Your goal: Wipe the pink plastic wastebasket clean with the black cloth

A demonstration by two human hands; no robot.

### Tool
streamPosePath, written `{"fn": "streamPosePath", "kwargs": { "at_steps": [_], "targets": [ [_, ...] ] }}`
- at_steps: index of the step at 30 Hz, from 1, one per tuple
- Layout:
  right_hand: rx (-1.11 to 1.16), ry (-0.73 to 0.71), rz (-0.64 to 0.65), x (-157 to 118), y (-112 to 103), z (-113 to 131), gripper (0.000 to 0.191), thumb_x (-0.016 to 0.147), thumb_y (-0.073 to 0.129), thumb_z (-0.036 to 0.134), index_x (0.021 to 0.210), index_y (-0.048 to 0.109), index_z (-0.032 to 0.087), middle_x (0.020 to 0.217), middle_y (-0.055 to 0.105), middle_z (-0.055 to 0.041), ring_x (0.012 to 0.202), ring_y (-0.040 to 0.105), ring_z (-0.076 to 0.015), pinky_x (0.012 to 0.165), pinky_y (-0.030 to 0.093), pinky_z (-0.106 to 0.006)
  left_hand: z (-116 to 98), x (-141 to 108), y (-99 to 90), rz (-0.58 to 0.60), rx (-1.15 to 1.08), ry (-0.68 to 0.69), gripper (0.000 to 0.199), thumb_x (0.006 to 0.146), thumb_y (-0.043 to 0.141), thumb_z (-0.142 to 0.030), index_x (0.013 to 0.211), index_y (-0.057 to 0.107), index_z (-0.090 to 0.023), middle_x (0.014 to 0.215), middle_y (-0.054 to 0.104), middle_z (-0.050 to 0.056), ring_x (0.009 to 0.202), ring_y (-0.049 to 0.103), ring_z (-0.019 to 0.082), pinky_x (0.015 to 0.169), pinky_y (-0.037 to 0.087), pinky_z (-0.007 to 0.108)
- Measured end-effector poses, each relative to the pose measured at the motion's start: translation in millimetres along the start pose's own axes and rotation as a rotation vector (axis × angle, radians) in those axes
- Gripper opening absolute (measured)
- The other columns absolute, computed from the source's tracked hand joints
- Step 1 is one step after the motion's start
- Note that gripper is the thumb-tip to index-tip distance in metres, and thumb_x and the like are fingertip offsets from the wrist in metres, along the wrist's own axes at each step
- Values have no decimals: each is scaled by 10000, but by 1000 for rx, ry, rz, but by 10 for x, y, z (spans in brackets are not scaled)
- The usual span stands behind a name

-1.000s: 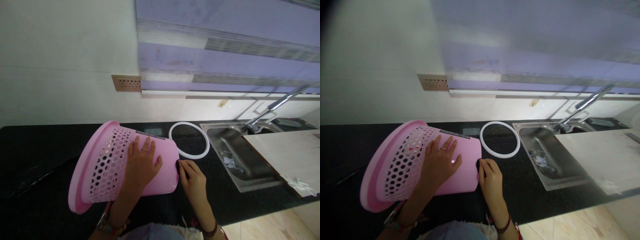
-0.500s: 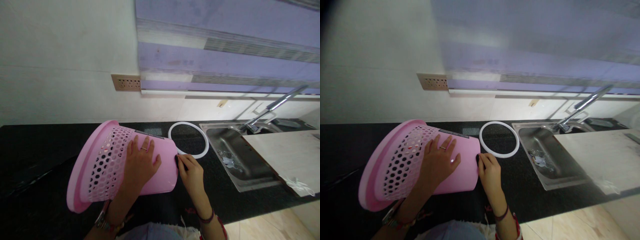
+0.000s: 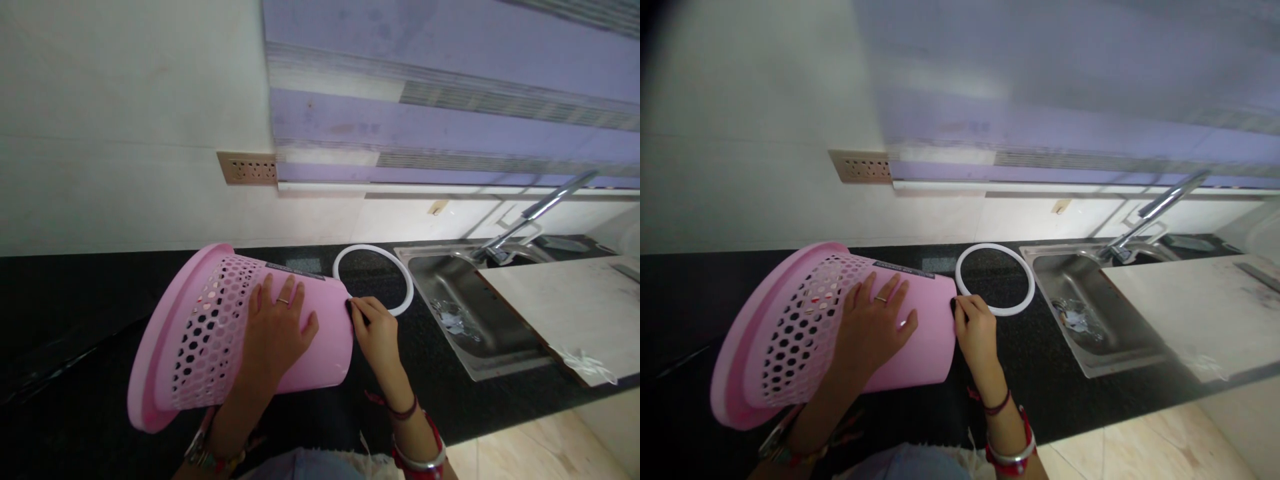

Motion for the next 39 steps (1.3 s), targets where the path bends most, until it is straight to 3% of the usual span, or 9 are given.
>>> {"fn": "streamPosePath", "kwargs": {
  "at_steps": [8, 14, 20, 26, 34, 39],
  "targets": [
    [-2, -15, -2, -244, -92, 97, 238, 864, 451, 150, 845, 687, 161, 765, 666, -66, 694, 640, -147, 649, 534, -246, -4, 9, 8, -14, 2, 12, 453, 792, 479, -336, 1171, 582, -112, 1238, 577, 129, 1196, 409, 403, 983, 307, 552],
    [4, -9, -5, -52, -3, 11, 242, 860, 455, 156, 813, 691, 144, 736, 666, -67, 661, 638, -147, 626, 529, -244, 1, 16, 30, -37, 33, -10, 459, 803, 456, -343, 1169, 583, -96, 1240, 574, 135, 1188, 401, 427, 952, 323, 571],
    [-27, -30, -20, -125, -26, 37, 247, 873, 442, 155, 867, 689, 145, 772, 664, -74, 708, 636, -149, 676, 531, -255, 9, 0, 35, -53, -2, 14, 457, 785, 489, -341, 1173, 583, -118, 1242, 576, 123, 1207, 398, 401, 982, 306, 560],
    [-36, -51, 5, 42, 26, -14, 243, 858, 454, 140, 816, 693, 133, 730, 658, -70, 657, 632, -146, 626, 518, -239, 12, 0, 34, -49, -13, -1, 466, 781, 495, -345, 1177, 581, -114, 1246, 573, 124, 1209, 391, 412, 978, 308, 571],
    [-41, -70, -7, -201, -69, 89, 232, 863, 456, 141, 852, 687, 120, 764, 657, -83, 696, 633, -149, 664, 519, -239, 1, 23, 23, -49, -6, -6, 461, 784, 499, -341, 1171, 587, -108, 1231, 585, 120, 1190, 412, 409, 975, 321, 560],
    [-39, -44, -1, -17, 16, 22, 256, 865, 441, 156, 818, 691, 126, 736, 657, -79, 663, 629, -153, 631, 514, -250, -13, -32, 12, -57, 4, -8, 464, 788, 493, -346, 1179, 580, -111, 1241, 575, 129, 1205, 396, 413, 976, 311, 569]
  ]
}}
Point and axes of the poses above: each hand's wrist, its own x-axis towards the middle knuckle, its own y-axis out of the palm, z = x × y, the point moved 4 cm from there along x, towards the middle knuckle
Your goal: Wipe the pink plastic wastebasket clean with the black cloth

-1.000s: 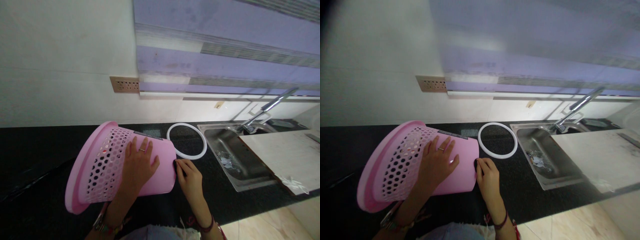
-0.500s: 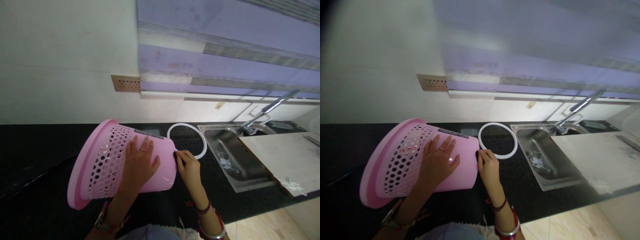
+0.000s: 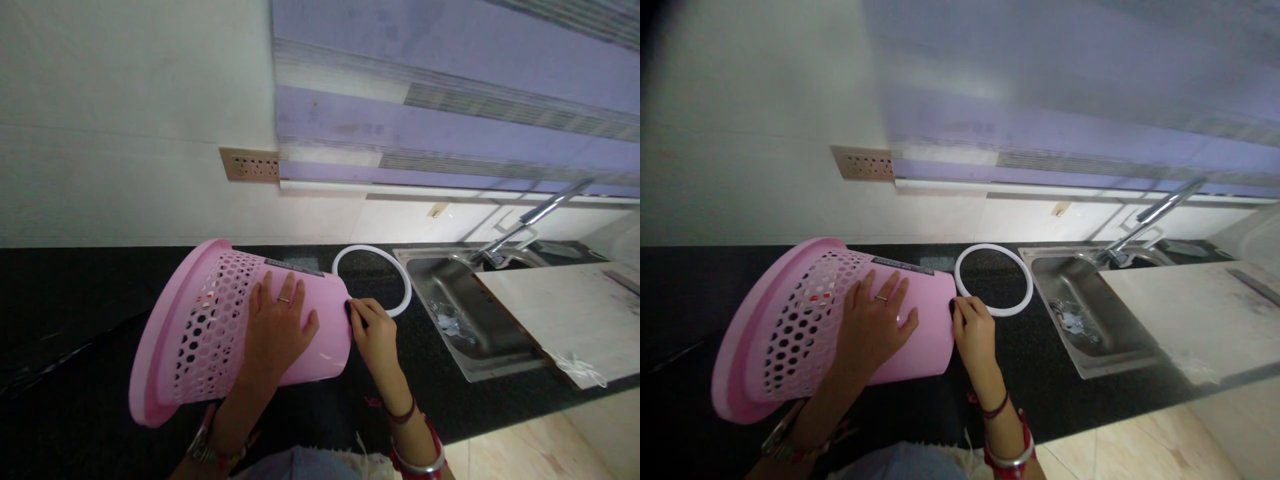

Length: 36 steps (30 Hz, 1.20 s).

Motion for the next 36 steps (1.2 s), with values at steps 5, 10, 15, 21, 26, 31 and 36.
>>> {"fn": "streamPosePath", "kwargs": {
  "at_steps": [5, 10, 15, 21, 26, 31, 36],
  "targets": [
    [4, 17, 8, 76, 35, -45, 260, 858, 440, 154, 815, 695, 130, 726, 655, -78, 654, 631, -158, 622, 515, -257, 0, -46, -3, -15, -10, -2, 447, 787, 497, -339, 1174, 587, -134, 1249, 571, 119, 1216, 395, 400, 982, 310, 563],
    [-1, -11, 5, -175, -85, 60, 259, 864, 436, 158, 852, 694, 147, 761, 660, -76, 685, 631, -151, 651, 533, -262, 11, -29, 6, -19, -43, -3, 452, 784, 506, -335, 1178, 582, -127, 1243, 575, 123, 1223, 389, 396, 990, 309, 557],
    [-17, -3, 24, -160, -71, 74, 259, 866, 439, 168, 847, 696, 156, 760, 659, -71, 689, 628, -150, 652, 525, -257, 6, -35, 4, -24, -41, -13, 456, 792, 491, -336, 1192, 569, -132, 1259, 558, 135, 1237, 371, 404, 984, 302, 574],
    [-34, 31, 72, 167, 99, -82, 253, 845, 450, 149, 814, 701, 144, 736, 658, -73, 673, 625, -156, 635, 501, -258, 0, -77, 7, -32, -33, 0, 458, 788, 498, -340, 1194, 571, -140, 1277, 547, 123, 1228, 379, 413, 981, 304, 573],
    [-24, 25, 85, 208, 116, -122, 259, 847, 442, 159, 808, 697, 157, 732, 656, -68, 664, 619, -153, 629, 485, -258, 31, -123, 2, -51, -66, 5, 463, 783, 508, -337, 1203, 566, -151, 1289, 543, 105, 1241, 372, 401, 995, 302, 562],
    [-93, -6, 45, 70, 47, -48, 278, 874, 416, 178, 838, 689, 140, 746, 648, -79, 673, 612, -162, 633, 489, -268, 52, -174, 24, -78, -69, 56, 462, 773, 518, -340, 1200, 573, -172, 1321, 522, 60, 1261, 357, 381, 1023, 292, 526],
    [-151, -77, -28, -49, -12, 15, 277, 877, 417, 170, 842, 684, 107, 734, 640, -91, 659, 608, -165, 623, 506, -268, 30, -215, 71, -139, -55, 56, 466, 769, 523, -350, 1192, 582, -165, 1318, 525, 58, 1258, 362, 383, 1016, 290, 519]
  ]
}}
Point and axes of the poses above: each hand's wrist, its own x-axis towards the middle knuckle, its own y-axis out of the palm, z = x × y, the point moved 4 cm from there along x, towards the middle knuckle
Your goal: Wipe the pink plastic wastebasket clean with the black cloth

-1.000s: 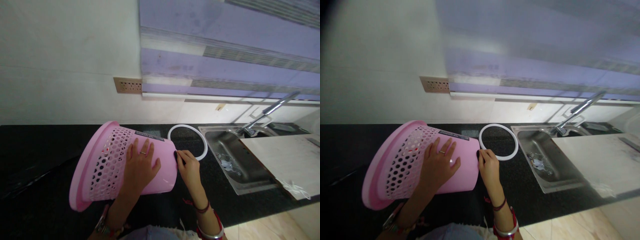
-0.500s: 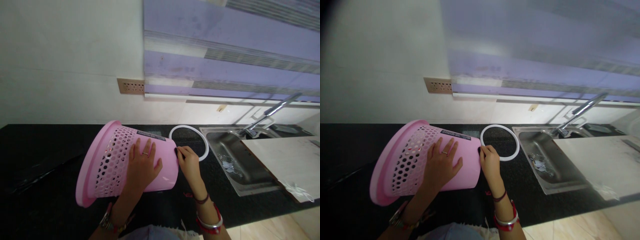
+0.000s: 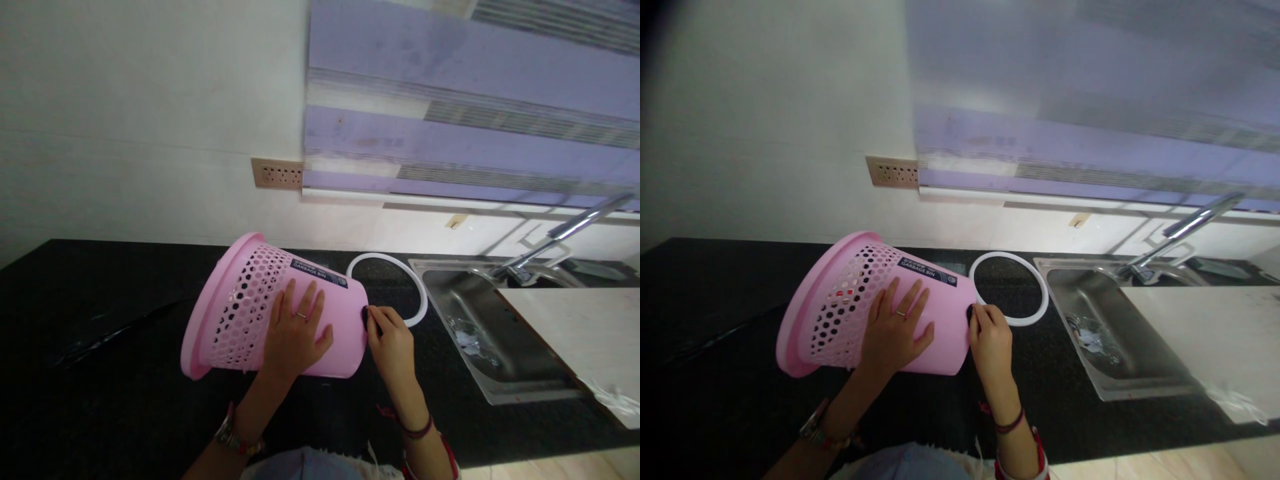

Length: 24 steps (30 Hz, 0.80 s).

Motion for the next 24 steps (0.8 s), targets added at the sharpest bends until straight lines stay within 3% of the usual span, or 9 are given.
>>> {"fn": "streamPosePath", "kwargs": {
  "at_steps": [8, 13, 16, 20, 22, 24],
  "targets": [
    [18, 14, -34, -198, -100, 14, 259, 882, 434, 193, 891, 690, 159, 777, 657, -83, 702, 627, -167, 664, 539, -283, -8, -110, 76, -88, -16, 50, 468, 772, 522, -383, 1193, 584, -189, 1309, 535, 40, 1261, 366, 365, 1024, 267, 489],
    [37, 39, -13, -168, -88, -25, 262, 881, 434, 201, 888, 693, 172, 775, 657, -75, 696, 624, -162, 660, 533, -284, -34, -121, 54, -76, -64, -7, 444, 769, 532, -360, 1185, 587, -215, 1272, 566, 60, 1259, 372, 346, 1008, 276, 492],
    [30, 43, 29, -70, -55, -80, 279, 884, 418, 204, 869, 693, 161, 759, 652, -73, 680, 619, -160, 643, 520, -277, -51, 35, -47, -12, -63, -31, 360, 775, 530, -308, 1102, 630, -194, 1177, 621, 91, 1135, 477, 351, 913, 357, 495],
    [31, 49, 51, 56, -12, -152, 288, 880, 410, 193, 850, 693, 150, 760, 657, -76, 669, 622, -162, 626, 509, -274, -2, 373, -129, 145, -73, 10, 272, 828, 436, -205, 970, 664, -161, 876, 676, 92, 842, 586, 248, 811, 439, 423],
    [24, 58, 46, 81, 3, -172, 291, 880, 408, 193, 844, 692, 147, 753, 655, -76, 667, 622, -164, 620, 507, -275, 80, 502, -112, 157, -22, -40, 269, 830, 425, -196, 916, 678, -159, 892, 669, 102, 876, 587, 256, 877, 414, 460],
    [9, 56, 38, 67, 7, -168, 295, 882, 404, 197, 841, 692, 150, 748, 652, -76, 663, 618, -165, 617, 507, -278, 151, 566, -65, 126, 46, -84, 285, 820, 452, -240, 989, 669, -167, 1101, 627, 141, 1058, 529, 332, 932, 355, 547]
  ]
}}
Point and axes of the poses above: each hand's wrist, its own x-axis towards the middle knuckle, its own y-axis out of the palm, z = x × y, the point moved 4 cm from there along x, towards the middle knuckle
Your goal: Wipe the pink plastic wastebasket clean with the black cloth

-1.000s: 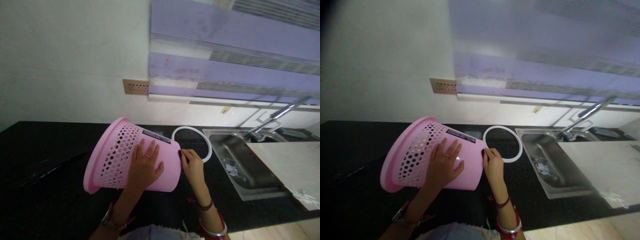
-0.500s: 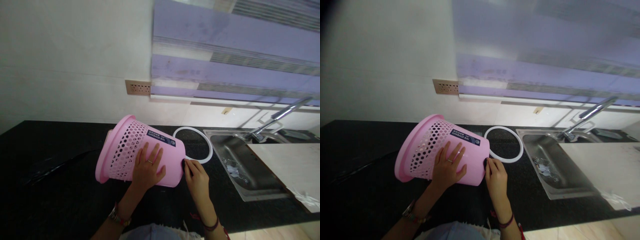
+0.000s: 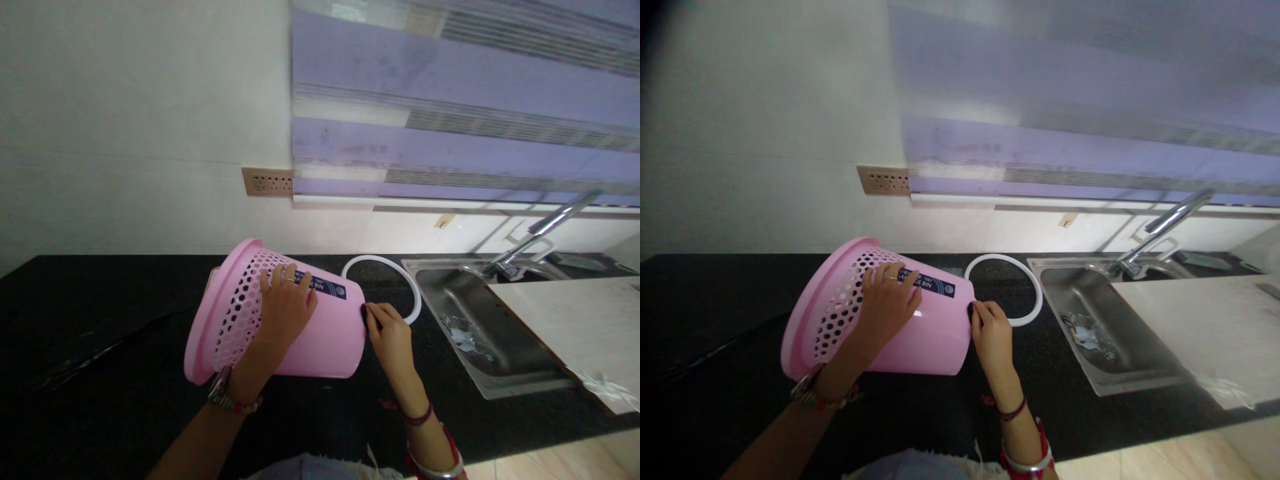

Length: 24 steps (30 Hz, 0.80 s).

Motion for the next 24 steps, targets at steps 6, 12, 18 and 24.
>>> {"fn": "streamPosePath", "kwargs": {
  "at_steps": [6, 12, 18, 24],
  "targets": [
    [45, -12, -41, -190, -44, 92, 271, 884, 420, 198, 883, 689, 167, 759, 645, -68, 683, 616, -155, 639, 519, -273, 28, -3, 137, 0, 14, -1, 385, 825, 442, -287, 1160, 604, -187, 1288, 541, 107, 1222, 399, 388, 984, 285, 604],
    [19, 7, -53, -27, 19, 3, 299, 887, 410, 231, 837, 695, 156, 740, 647, -73, 660, 614, -162, 611, 509, -275, -22, 43, 132, 32, 15, -15, 379, 822, 433, -276, 1137, 613, -168, 1248, 571, 114, 1204, 412, 389, 989, 272, 609],
    [37, -4, -70, 41, 18, -91, 293, 883, 424, 234, 812, 695, 146, 727, 651, -67, 648, 621, -161, 598, 507, -271, -65, 87, 139, 35, 6, -53, 364, 818, 439, -276, 1108, 623, -153, 1223, 584, 116, 1191, 422, 382, 997, 269, 592],
    [17, -23, -90, -328, -69, 132, 255, 884, 450, 226, 870, 696, 161, 760, 640, -72, 690, 608, -160, 648, 519, -274, -63, 197, 170, 57, -2, -59, 338, 825, 421, -266, 1049, 640, -141, 1180, 604, 126, 1173, 438, 372, 989, 278, 586]
  ]
}}
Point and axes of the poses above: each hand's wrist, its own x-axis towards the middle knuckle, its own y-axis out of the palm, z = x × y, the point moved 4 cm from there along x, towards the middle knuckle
